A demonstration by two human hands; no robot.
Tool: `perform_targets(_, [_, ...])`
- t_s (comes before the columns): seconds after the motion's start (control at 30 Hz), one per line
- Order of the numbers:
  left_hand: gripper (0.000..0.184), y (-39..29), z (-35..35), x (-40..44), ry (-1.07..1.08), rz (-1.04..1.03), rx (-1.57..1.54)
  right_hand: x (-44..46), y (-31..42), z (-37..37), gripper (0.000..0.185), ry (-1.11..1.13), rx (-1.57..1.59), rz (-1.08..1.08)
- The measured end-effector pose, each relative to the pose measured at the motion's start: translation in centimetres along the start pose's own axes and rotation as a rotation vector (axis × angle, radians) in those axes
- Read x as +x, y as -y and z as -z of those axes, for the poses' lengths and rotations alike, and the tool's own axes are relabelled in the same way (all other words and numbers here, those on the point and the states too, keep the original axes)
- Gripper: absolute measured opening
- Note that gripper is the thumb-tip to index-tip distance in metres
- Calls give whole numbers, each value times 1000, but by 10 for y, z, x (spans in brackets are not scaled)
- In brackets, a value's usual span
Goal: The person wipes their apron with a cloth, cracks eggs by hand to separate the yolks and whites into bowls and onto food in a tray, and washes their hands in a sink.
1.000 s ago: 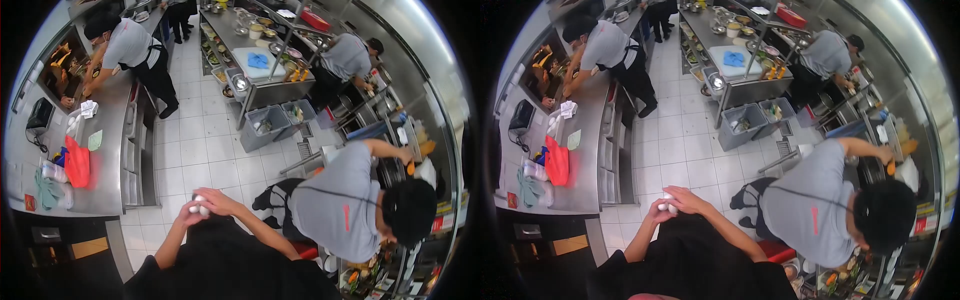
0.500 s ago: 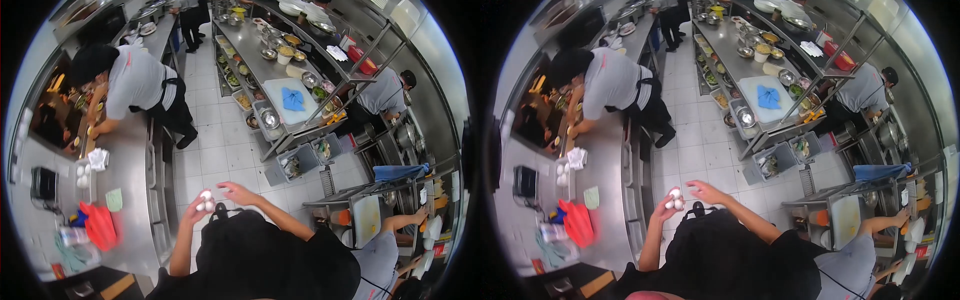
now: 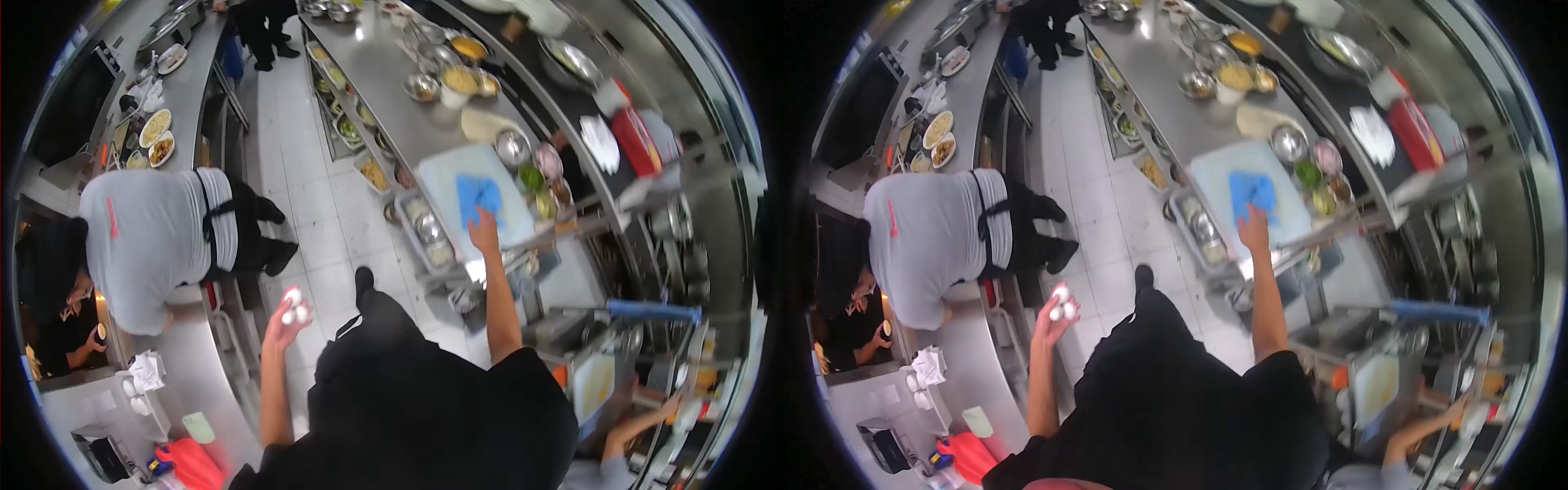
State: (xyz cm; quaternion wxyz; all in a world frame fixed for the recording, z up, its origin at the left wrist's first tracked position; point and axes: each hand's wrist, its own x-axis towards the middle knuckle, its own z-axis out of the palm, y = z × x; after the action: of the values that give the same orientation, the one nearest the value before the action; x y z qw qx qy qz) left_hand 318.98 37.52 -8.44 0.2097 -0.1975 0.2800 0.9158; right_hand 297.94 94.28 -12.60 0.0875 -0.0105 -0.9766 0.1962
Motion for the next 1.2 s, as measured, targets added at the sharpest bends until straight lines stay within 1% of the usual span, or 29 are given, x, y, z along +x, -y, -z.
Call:
perform_targets(0.07, [46,-26,-6,14,3,23,19,37,-4,-30,58,-81,-186,-211])
perform_targets(0.13, [46,-53,-12,40,-75,-13,18,72,-22,-64,59,-38,-232,-326])
perform_targets(0.17, [46,-58,-12,41,-132,-7,10,91,-43,-81,60,-2,-197,-293])
perform_targets(0.23, [49,-77,-13,59,-182,-48,-10,130,-77,-106,62,6,-122,-176])
perform_targets(0.27, [50,-82,-6,72,-228,-84,-61,154,-28,-70,55,191,-74,-224])
perform_targets(0.3, [52,-91,-9,84,-245,-144,-100,168,-13,-67,49,97,3,-71])
perform_targets(0.33, [54,-107,-20,94,-250,-132,-47,186,24,-54,47,178,-70,-183])
perform_targets(0.37, [56,-113,-8,107,-320,-123,-100,203,32,-58,46,240,-26,-168])
perform_targets(0.4, [52,-136,-31,120,-298,-105,19,227,91,-25,47,463,100,-297])
perform_targets(0.43, [49,-152,-26,143,-115,-122,-20,245,123,-15,48,501,146,-267])
perform_targets(0.47, [47,-166,-39,162,-139,-162,-26,257,144,-16,50,519,199,-232])
perform_targets(0.57, [51,-212,-38,213,-132,-187,-58,287,165,-62,47,767,261,-234])
perform_targets(0.63, [52,-250,-41,247,-163,-179,-49,291,222,-84,43,1114,501,-166])
perform_targets(0.67, [52,-269,-44,261,-182,-175,-44,294,264,-94,37,1256,525,-45])
perform_targets(0.7, [53,-286,-46,274,-197,-166,-41,291,290,-117,37,1319,500,206])
perform_targets(0.73, [53,-303,-46,288,-213,-167,-34,273,286,-168,35,1406,637,450])
perform_targets(0.77, [53,-319,-44,301,-227,-176,-23,268,303,-196,34,1231,620,598])
perform_targets(0.8, [54,-332,-44,309,-246,-176,-45,285,314,-219,31,1284,471,600])
perform_targets(0.87, [55,-350,-38,319,-292,-170,-59,328,325,-282,31,1305,129,598])
perform_targets(0.9, [55,-357,-36,322,-304,-169,-67,341,315,-320,33,1212,149,519])
perform_targets(0.93, [56,-361,-35,325,-342,-169,-84,367,315,-345,26,1189,89,458])
perform_targets(0.97, [57,-365,-33,326,-379,-170,-100,395,303,-378,30,1232,-2,453])
perform_targets(1.03, [60,-367,-29,327,-418,-185,-139,447,328,-392,36,1253,102,439])
perform_targets(1.1, [61,-365,-32,331,-490,-184,-205,448,372,-380,39,1425,359,618])
perform_targets(1.13, [62,-361,-30,333,-514,-187,-244,426,384,-384,40,1587,337,670])
perform_targets(1.17, [61,-358,-28,338,-536,-169,-223,411,390,-392,41,1812,173,895])
perform_targets(1.2, [61,-356,-30,343,-566,-162,-224,404,380,-407,39,1848,-54,958])
